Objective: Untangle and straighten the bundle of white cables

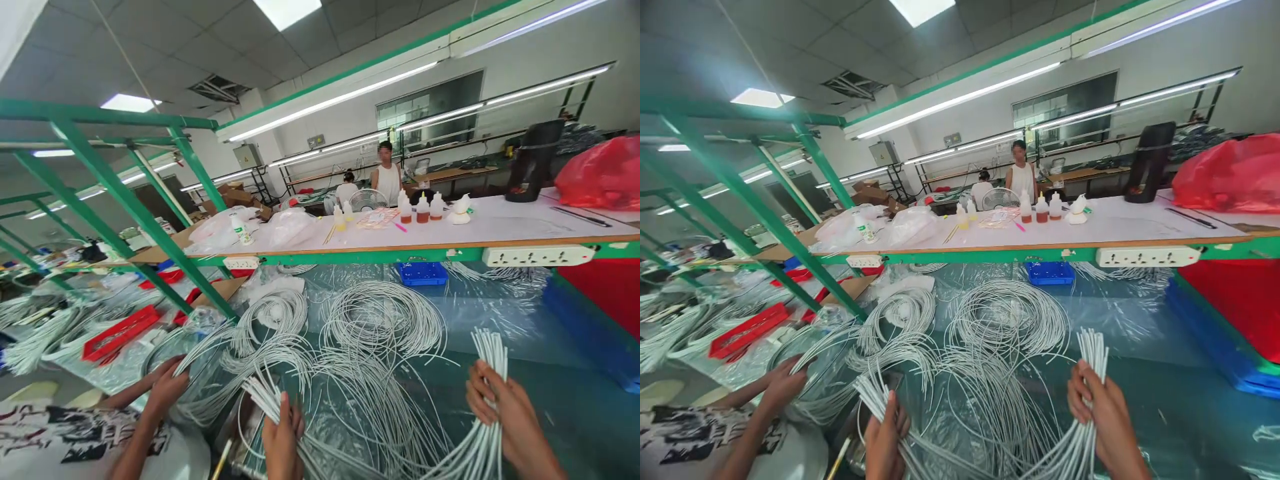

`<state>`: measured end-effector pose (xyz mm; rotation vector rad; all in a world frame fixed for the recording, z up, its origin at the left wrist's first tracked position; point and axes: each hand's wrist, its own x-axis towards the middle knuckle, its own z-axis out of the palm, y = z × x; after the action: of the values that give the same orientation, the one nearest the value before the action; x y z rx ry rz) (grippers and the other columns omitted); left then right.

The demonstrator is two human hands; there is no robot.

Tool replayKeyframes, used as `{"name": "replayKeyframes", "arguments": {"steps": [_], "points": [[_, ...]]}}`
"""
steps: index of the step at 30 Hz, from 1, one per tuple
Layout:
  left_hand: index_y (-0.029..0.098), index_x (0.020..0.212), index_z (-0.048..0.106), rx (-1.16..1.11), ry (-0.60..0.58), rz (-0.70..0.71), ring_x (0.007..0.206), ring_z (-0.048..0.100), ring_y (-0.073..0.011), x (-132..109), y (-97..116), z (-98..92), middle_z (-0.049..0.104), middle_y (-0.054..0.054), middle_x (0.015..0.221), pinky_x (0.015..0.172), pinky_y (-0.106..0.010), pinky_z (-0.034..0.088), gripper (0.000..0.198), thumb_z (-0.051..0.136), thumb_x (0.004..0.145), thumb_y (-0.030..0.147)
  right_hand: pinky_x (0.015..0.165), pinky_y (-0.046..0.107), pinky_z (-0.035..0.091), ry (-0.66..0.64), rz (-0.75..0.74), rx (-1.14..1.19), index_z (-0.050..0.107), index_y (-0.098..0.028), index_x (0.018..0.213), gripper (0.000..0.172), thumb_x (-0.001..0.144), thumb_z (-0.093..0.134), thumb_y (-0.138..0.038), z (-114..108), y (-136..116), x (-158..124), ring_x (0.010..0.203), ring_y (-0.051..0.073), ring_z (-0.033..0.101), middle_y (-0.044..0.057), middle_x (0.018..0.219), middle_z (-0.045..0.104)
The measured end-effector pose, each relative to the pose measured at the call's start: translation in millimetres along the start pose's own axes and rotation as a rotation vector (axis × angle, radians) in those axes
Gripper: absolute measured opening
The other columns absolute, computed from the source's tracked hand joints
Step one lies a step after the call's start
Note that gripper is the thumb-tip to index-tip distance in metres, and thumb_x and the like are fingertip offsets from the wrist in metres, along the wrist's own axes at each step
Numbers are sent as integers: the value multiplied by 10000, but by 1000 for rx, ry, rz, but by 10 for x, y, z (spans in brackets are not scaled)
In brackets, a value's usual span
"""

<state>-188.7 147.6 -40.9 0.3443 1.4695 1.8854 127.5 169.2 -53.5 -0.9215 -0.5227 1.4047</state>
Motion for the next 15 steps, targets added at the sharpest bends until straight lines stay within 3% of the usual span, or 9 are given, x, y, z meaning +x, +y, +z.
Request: {"name": "replayKeyframes", "arguments": {"steps": [2, 5, 9, 15], "points": [[148, 788, 547, -39, -70, -74, 408, 296, -21, -103, 4, 33, 432, 94, 562, 355, -131, 237, 686, 938, 396, 554, 352, 218, 295, -32, 44, -42, 428, -192, 533, 565, 666, 834, -562, 54, 12, -40, 349, 48, 276, -76, 460, 330], [131, 803, 570, -9, -250, -197, 407, 276, -26, -450, -169, 219, 370, 101, 503, 367, -124, 205, 628, 895, 517, 586, 329, 201, 242, -125, 158, -128, 417, -197, 573, 617, 608, 817, -665, 358, 198, -189, 333, 41, 277, -90, 466, 324], [115, 859, 610, 80, -435, -191, 390, 257, -31, -909, -400, 430, 346, 101, 466, 371, -133, 205, 591, 801, 654, 636, 352, 194, 278, -236, 224, -238, 425, -200, 654, 647, 602, 759, -752, 779, 446, -346, 374, 49, 330, -81, 516, 396], [121, 820, 603, 206, -532, -126, 349, 340, -67, -1028, -392, 470, 425, 69, 408, 349, -163, 288, 548, 769, 696, 629, 360, 188, 222, -261, 184, -343, 551, -174, 853, 605, 673, 711, -728, 843, 495, -322, 391, 56, 287, -98, 494, 365]]}}
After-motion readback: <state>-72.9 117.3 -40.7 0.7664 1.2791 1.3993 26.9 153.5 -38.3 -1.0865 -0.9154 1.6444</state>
